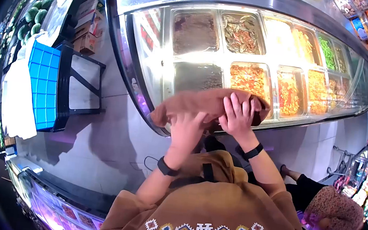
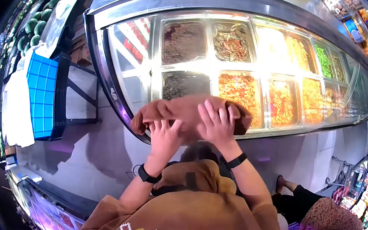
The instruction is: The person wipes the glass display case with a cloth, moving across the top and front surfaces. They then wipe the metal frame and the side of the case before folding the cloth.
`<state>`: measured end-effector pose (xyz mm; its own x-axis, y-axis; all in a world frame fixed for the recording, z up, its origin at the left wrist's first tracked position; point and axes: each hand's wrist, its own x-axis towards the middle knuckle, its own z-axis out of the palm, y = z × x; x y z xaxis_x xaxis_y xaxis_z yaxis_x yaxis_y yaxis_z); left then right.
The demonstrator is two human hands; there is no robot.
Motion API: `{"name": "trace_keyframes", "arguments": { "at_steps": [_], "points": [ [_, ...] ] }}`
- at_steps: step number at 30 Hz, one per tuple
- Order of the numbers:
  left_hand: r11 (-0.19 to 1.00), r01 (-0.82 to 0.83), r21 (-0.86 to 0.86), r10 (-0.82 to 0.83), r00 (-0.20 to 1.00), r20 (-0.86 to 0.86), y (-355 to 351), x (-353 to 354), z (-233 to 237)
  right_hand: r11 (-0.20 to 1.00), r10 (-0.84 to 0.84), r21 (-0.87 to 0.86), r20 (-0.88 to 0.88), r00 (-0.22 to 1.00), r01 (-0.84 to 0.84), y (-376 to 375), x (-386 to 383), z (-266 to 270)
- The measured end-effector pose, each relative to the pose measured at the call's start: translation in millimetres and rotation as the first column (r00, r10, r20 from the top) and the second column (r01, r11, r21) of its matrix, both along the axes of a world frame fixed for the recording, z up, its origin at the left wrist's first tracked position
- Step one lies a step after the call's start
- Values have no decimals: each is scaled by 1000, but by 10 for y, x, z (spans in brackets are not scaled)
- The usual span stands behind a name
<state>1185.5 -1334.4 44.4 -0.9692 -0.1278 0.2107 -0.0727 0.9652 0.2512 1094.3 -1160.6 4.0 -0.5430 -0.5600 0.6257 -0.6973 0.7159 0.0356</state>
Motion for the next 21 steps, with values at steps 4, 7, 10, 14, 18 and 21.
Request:
{"name": "trace_keyframes", "arguments": {
  "at_steps": [4,7,10,14,18,21],
  "points": [
    [996,-13,88,1,990,141,-13,348,-467,999,34,-13,35,999,-34,74,383,-548],
    [992,4,125,-26,985,170,-66,533,-780,998,52,43,69,996,-55,61,584,-637],
    [979,64,194,-103,975,196,-126,599,-901,992,104,67,89,991,-111,-1,649,-445],
    [980,81,183,-97,992,81,-80,501,-739,977,134,167,6,991,-133,18,540,-359],
    [991,125,56,-124,992,-16,-32,391,-625,976,169,129,43,985,-173,162,400,-439],
    [993,79,-83,-88,989,-117,84,207,-402,967,234,83,82,969,-241,257,149,-183]
  ]
}}
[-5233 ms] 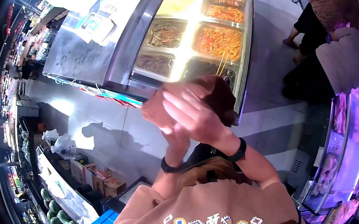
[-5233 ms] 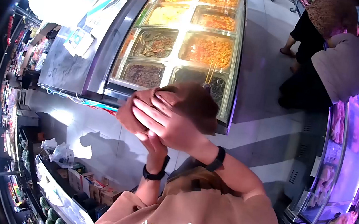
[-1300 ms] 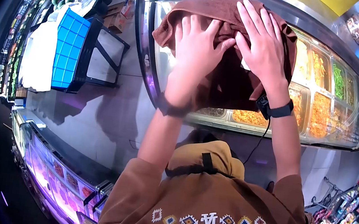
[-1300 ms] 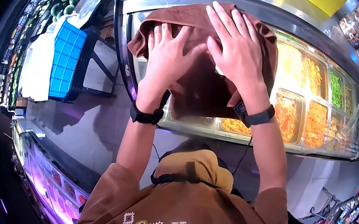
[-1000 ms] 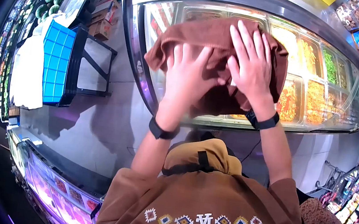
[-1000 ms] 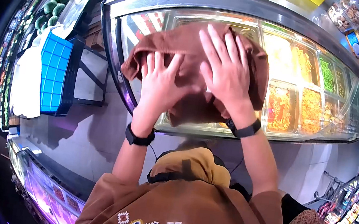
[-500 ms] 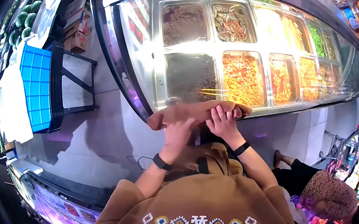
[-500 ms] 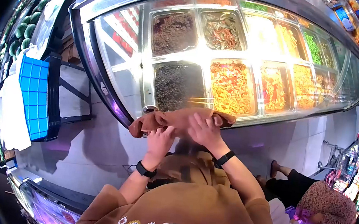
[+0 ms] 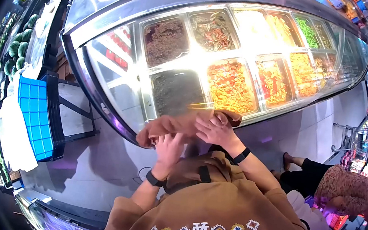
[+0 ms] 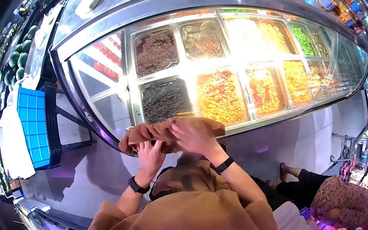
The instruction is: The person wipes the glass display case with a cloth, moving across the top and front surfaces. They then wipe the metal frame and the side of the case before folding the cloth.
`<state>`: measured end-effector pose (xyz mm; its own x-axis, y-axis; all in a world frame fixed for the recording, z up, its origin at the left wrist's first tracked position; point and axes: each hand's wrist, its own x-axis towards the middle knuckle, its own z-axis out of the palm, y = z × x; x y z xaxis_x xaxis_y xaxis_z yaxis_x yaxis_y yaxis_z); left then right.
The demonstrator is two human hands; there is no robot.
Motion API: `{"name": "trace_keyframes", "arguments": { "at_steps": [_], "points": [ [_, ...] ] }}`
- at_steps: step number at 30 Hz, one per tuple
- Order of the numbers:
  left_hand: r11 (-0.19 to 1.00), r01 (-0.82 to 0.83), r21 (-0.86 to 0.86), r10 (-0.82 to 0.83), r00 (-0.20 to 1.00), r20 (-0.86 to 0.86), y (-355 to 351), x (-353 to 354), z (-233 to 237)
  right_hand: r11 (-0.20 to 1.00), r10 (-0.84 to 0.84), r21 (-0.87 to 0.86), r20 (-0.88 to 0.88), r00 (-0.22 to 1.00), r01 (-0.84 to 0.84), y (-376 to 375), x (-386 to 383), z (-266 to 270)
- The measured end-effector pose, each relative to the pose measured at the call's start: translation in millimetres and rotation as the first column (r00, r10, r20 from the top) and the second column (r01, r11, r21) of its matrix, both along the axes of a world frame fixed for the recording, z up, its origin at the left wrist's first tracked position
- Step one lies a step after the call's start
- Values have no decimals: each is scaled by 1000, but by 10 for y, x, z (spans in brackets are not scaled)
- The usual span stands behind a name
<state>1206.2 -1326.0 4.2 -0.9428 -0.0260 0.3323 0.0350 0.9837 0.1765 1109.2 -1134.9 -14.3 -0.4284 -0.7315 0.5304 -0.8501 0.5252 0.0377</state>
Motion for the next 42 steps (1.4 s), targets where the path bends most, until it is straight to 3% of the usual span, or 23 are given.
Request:
{"name": "trace_keyframes", "arguments": {
  "at_steps": [2,6,8,10,12,14,15,18,22,25,28,31,33,37,42],
  "points": [
    [999,-39,28,38,999,32,133,-174,265,999,32,10,56,998,-32,75,-218,336],
    [996,-79,33,81,994,-67,507,-710,864,998,35,-49,167,985,-27,363,-724,967],
    [994,-99,-38,101,994,53,706,-925,1015,997,36,-71,116,993,-28,562,-996,1175],
    [994,-98,-54,99,995,20,973,-1183,1148,995,64,-91,132,989,-52,811,-1262,1369],
    [994,-84,-64,82,996,-32,1263,-1436,1301,993,57,-109,135,989,-43,1096,-1502,1464],
    [997,-82,-13,83,996,31,1591,-1669,1407,995,27,-95,197,980,-9,1437,-1717,1501],
    [999,-38,36,40,998,-52,1813,-1795,1522,995,7,-103,163,987,10,1635,-1836,1501],
    [991,53,122,-50,998,-26,2363,-2161,1648,992,-91,-73,181,979,106,2275,-2082,1639],
    [973,159,170,-140,983,-118,3155,-2619,1557,949,-244,-153,192,950,275,3045,-2359,1518],
    [941,208,268,-182,976,-116,3551,-2763,1459,934,-270,-209,112,956,289,3410,-2487,1428],
    [921,255,293,-207,961,-185,3635,-2773,1403,920,-310,-224,83,947,321,3508,-2501,1372],
    [915,267,304,-198,950,-240,3626,-2784,1336,853,-379,-371,40,924,366,3401,-2378,1319],
    [899,275,342,-228,958,-173,3565,-2766,1351,802,-391,-463,70,918,377,3279,-2306,1185],
    [905,280,319,-228,955,-191,3411,-2715,1286,788,-479,-420,41,877,450,3083,-2244,1150],
    [919,223,324,-179,971,-160,3027,-2523,1321,801,-469,-384,77,880,460,2692,-2088,1154]
  ]
}}
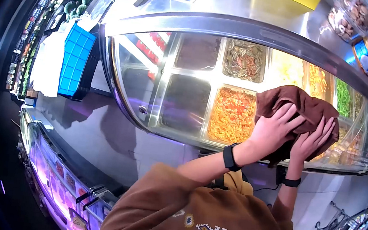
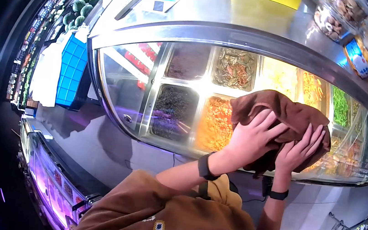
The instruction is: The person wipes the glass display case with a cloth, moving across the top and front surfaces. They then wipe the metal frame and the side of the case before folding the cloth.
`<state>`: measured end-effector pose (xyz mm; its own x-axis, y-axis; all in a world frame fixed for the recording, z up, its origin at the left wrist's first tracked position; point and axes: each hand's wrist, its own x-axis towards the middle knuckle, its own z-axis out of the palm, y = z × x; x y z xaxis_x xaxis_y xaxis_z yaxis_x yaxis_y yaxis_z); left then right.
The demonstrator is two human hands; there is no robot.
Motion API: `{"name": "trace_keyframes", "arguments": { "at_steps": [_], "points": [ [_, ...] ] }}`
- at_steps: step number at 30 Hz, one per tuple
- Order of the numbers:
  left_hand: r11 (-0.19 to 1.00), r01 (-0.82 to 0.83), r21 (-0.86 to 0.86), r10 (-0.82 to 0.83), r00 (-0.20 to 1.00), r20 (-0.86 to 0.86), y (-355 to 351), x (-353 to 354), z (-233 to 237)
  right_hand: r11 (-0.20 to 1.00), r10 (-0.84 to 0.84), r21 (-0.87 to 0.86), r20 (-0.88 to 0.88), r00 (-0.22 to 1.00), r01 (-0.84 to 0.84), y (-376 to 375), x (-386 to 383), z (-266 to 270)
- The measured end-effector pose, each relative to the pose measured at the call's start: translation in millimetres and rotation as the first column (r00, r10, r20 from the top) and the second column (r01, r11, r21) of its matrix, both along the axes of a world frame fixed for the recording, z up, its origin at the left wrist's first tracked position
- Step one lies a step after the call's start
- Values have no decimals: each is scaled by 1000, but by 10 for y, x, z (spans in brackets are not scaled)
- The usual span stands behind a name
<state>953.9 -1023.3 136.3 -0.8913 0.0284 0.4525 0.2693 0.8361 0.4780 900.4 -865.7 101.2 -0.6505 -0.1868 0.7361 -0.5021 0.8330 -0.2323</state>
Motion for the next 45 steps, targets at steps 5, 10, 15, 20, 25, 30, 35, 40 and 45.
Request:
{"name": "trace_keyframes", "arguments": {
  "at_steps": [5,10,15,20,25,30,35,40,45],
  "points": [
    [999,-44,-3,44,999,-10,-420,207,-27,998,38,41,8,999,-38,-405,167,12],
    [999,-22,-33,23,1000,7,-783,350,30,997,54,52,35,998,-55,-760,302,103],
    [996,-93,-9,94,995,44,-1408,483,256,989,134,51,118,984,-140,-1400,407,351],
    [963,-270,-22,271,959,77,-2148,684,506,959,266,53,163,950,-277,-2221,432,647],
    [903,-392,-174,390,920,-47,-2756,848,487,918,379,41,193,905,-393,-2793,523,816],
    [863,-451,-226,450,891,-61,-2704,841,378,884,457,8,197,867,-468,-2681,477,798],
    [849,-478,-224,497,867,32,-2367,759,478,862,499,-13,196,844,-507,-2390,377,826],
    [845,-474,-248,505,860,78,-1853,578,499,877,479,-35,159,863,-480,-1922,198,781],
    [849,-440,-291,463,886,12,-1131,295,453,887,454,-9,196,869,-462,-1110,-72,719]
  ]
}}
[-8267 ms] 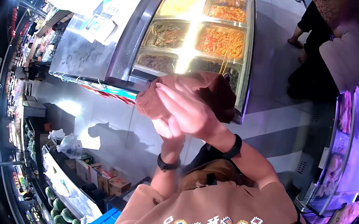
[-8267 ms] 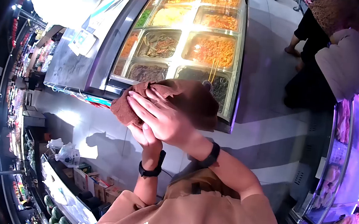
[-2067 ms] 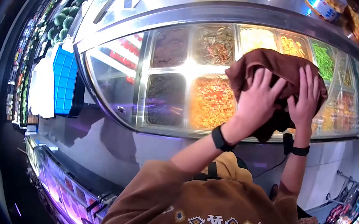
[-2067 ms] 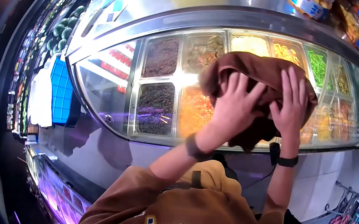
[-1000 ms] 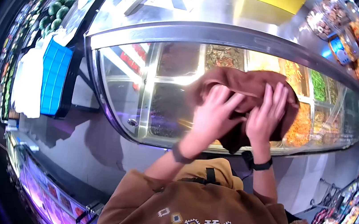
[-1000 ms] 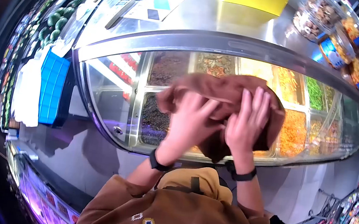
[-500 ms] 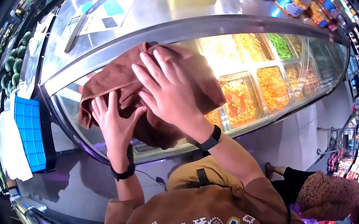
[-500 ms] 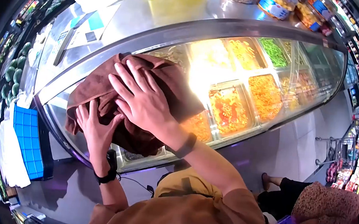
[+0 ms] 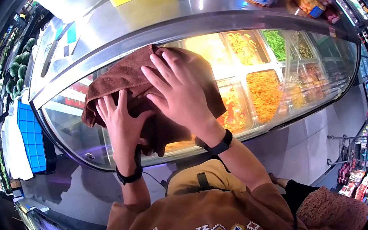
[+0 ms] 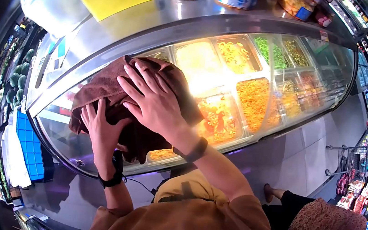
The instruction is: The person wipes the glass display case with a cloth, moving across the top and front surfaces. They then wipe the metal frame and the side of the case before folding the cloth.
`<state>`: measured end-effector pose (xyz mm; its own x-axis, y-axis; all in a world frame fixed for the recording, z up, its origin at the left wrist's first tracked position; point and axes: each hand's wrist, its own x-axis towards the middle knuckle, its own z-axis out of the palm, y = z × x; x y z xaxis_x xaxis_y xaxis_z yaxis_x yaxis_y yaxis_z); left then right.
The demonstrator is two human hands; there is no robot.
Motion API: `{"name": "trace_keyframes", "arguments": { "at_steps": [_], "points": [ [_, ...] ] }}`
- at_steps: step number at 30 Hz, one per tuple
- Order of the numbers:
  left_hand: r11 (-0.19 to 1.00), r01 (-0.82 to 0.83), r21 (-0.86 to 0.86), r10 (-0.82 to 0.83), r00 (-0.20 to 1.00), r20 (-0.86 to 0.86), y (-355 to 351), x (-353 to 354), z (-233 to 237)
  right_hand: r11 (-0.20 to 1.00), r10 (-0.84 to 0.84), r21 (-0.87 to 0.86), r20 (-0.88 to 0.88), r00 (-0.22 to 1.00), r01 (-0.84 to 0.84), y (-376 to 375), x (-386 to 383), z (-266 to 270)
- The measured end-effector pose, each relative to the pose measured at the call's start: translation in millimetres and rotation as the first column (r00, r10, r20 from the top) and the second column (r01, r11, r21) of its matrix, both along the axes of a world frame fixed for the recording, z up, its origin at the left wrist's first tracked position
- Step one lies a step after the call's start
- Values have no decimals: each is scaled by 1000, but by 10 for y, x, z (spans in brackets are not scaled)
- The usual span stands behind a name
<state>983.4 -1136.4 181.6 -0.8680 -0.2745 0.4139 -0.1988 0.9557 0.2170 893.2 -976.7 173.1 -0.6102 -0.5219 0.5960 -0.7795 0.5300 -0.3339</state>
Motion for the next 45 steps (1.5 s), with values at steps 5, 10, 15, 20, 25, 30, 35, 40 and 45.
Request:
{"name": "trace_keyframes", "arguments": {
  "at_steps": [5,10,15,20,25,30,35,40,45],
  "points": [
    [999,42,29,-42,999,0,966,-333,59,999,-44,-10,10,999,44,894,-280,-47],
    [995,101,-12,-101,995,-20,1637,-576,18,994,-103,21,-8,995,103,1570,-439,-79],
    [988,106,108,-105,994,-16,1834,-589,-24,987,-136,77,-30,990,138,1725,-483,-144],
    [971,162,173,-160,987,-30,1577,-435,-208,969,-213,104,-114,970,225,1485,-372,-273],
    [981,81,178,-87,996,22,1181,-140,-372,973,-159,149,-101,982,173,1073,-131,-392],
    [986,43,159,-54,996,66,780,96,-449,967,-184,158,-98,978,198,659,81,-419],
    [984,30,177,-36,999,34,578,277,-562,973,-169,145,-95,981,182,460,256,-489],
    [991,5,134,-15,997,73,505,538,-986,976,-144,140,-156,977,166,379,439,-657],
    [963,37,269,-23,998,-55,606,990,-1739,980,29,201,-219,975,16,494,693,-1068]
  ]
}}
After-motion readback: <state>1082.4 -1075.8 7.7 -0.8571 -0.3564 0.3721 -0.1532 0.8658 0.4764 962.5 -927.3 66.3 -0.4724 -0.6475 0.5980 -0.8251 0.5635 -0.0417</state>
